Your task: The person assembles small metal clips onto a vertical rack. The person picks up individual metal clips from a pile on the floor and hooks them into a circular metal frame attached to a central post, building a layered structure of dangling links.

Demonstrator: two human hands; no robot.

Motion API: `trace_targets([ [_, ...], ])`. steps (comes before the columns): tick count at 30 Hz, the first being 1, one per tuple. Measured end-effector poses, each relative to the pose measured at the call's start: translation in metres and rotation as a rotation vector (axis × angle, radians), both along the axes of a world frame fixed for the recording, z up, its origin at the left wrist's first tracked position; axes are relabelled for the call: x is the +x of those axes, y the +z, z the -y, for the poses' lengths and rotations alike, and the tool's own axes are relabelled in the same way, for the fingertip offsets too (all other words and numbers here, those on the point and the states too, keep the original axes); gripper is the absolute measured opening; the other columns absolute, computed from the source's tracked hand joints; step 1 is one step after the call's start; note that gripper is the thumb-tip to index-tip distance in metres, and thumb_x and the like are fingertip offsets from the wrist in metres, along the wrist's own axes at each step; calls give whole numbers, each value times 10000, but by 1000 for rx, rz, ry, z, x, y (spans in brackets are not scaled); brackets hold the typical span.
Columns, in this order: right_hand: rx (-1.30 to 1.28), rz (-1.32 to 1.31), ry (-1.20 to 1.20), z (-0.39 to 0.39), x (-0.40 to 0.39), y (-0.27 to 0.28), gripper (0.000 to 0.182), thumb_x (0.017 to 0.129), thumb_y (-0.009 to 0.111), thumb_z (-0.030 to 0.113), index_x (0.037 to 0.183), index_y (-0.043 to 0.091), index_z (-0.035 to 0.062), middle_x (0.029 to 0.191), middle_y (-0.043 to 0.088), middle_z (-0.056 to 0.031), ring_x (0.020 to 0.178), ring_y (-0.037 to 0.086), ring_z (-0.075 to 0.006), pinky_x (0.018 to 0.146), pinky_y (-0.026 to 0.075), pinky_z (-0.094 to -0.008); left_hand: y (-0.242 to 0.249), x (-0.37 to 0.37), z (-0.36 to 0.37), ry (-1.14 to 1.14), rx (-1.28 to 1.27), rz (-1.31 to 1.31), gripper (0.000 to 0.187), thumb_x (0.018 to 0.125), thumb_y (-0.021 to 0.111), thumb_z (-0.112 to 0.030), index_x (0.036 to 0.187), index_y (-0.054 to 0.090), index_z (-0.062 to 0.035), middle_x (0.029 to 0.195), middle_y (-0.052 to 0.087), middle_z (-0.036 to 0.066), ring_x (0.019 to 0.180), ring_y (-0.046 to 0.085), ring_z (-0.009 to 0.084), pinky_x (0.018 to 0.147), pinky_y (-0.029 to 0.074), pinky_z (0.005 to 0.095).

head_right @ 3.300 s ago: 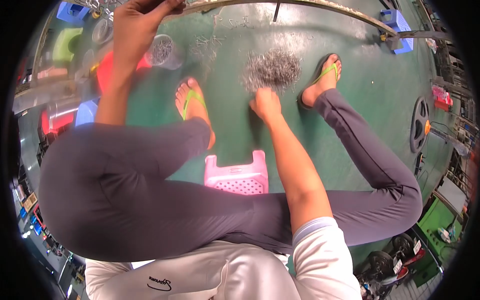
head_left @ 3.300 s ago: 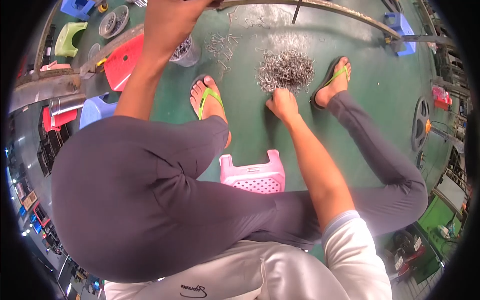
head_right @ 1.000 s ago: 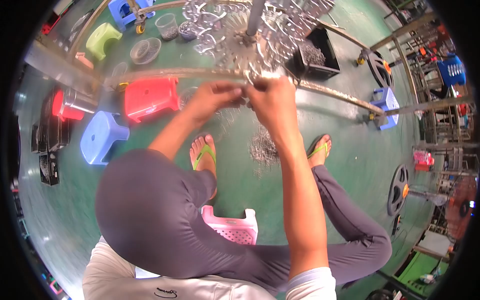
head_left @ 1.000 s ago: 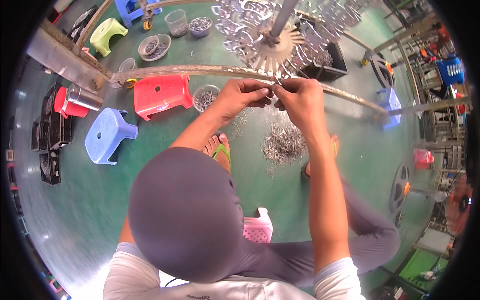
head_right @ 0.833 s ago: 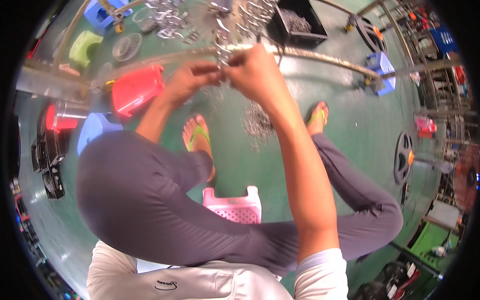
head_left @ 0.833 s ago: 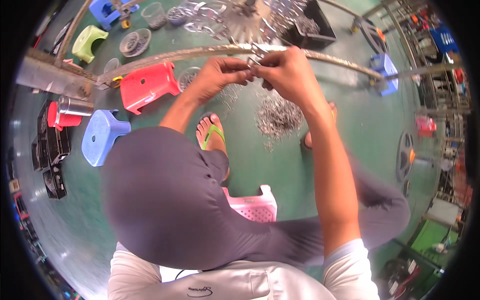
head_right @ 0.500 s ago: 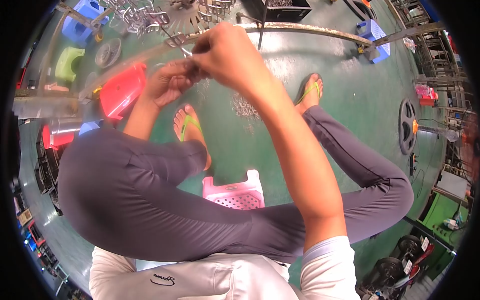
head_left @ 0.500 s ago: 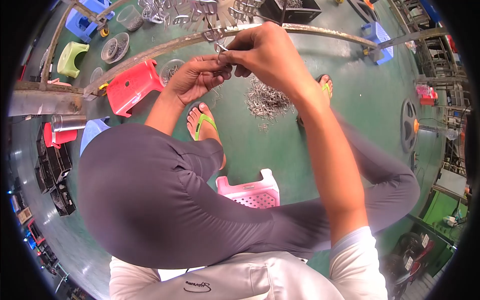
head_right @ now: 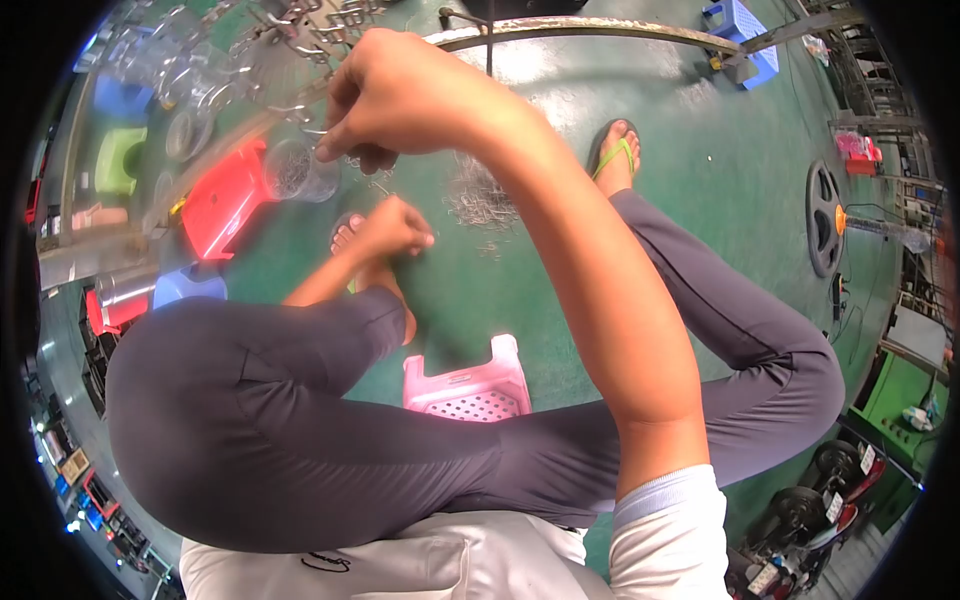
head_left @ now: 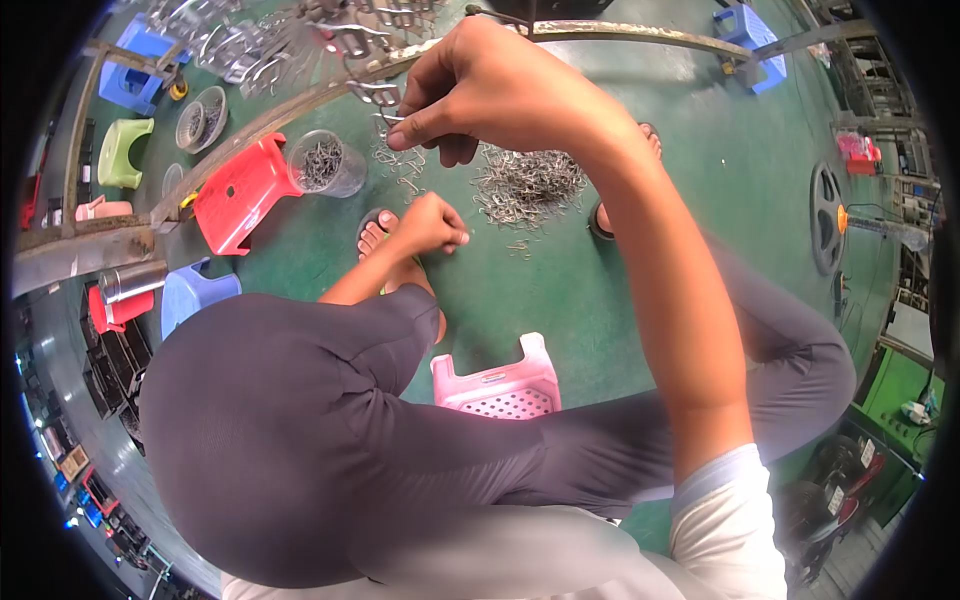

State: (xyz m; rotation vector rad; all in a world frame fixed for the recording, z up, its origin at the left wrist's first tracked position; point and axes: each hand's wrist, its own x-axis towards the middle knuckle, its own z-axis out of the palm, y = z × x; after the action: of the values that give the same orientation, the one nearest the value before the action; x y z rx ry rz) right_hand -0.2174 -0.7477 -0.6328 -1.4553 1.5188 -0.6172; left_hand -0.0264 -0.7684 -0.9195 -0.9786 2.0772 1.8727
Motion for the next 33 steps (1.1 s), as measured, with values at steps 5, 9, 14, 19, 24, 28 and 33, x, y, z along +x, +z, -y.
trace_targets([
  [5, -54, 13, 39, -7, -20, 7, 179, 817, 814, 160, 848, 779, -13, 647, 718, -83, 588, 689, -156, 610, 550, -325, -16, -21, -23, -281, -546, 117, 237, 779, 854, -158, 899, 761, 24, 901, 756, 213, 859, 750, 379, 791, 599, 457],
  [9, -83, -14, 43, -7, -36, 2, 188, 808, 794, 161, 850, 788, -22, 666, 733, -96, 610, 710, -173, 639, 578, -339, -7, -60, -38, -502, -646, -131, 195, 842, 768, -123, 1005, 736, -20, 1157, 717, 188, 1058, 676, 386, 875, 563, 476],
  [14, -67, 4, 11, -8, -49, 3, 177, 820, 778, 146, 865, 797, -24, 697, 751, -108, 652, 734, -197, 675, 596, -359, -52, -105, -59, -570, -880, -616, 101, 839, 662, -126, 898, 683, -47, 928, 561, 108, 982, 586, 302, 809, 530, 437],
  [19, -89, -1, 13, -15, -61, 0, 178, 831, 777, 140, 910, 807, -17, 723, 764, -121, 703, 758, -213, 700, 603, -371, -79, -129, -65, -557, -880, -660, 72, 830, 662, -119, 813, 685, -52, 926, 569, 83, 991, 564, 275, 829, 517, 397],
  [24, -86, 16, -18, -18, -66, -3, 203, 843, 770, 144, 957, 804, -19, 772, 779, -135, 739, 774, -222, 730, 613, -375, -53, -115, -54, -540, -768, -511, 123, 815, 751, -151, 854, 685, -54, 930, 601, 105, 950, 625, 316, 801, 544, 444],
  [28, -101, 7, -2, -20, -65, -3, 199, 845, 769, 147, 952, 804, -17, 768, 777, -133, 733, 770, -226, 729, 612, -378, -32, -74, -65, -470, -753, -225, 221, 792, 830, -211, 835, 679, -55, 867, 644, 126, 819, 686, 373, 723, 554, 511],
  [33, -113, -20, 10, -19, -59, -3, 187, 844, 771, 154, 922, 804, -13, 744, 768, -128, 721, 763, -230, 719, 607, -384, -35, -52, -68, -335, -660, -12, 298, 744, 894, -272, 786, 702, -49, 831, 714, 158, 782, 721, 388, 695, 564, 509],
])
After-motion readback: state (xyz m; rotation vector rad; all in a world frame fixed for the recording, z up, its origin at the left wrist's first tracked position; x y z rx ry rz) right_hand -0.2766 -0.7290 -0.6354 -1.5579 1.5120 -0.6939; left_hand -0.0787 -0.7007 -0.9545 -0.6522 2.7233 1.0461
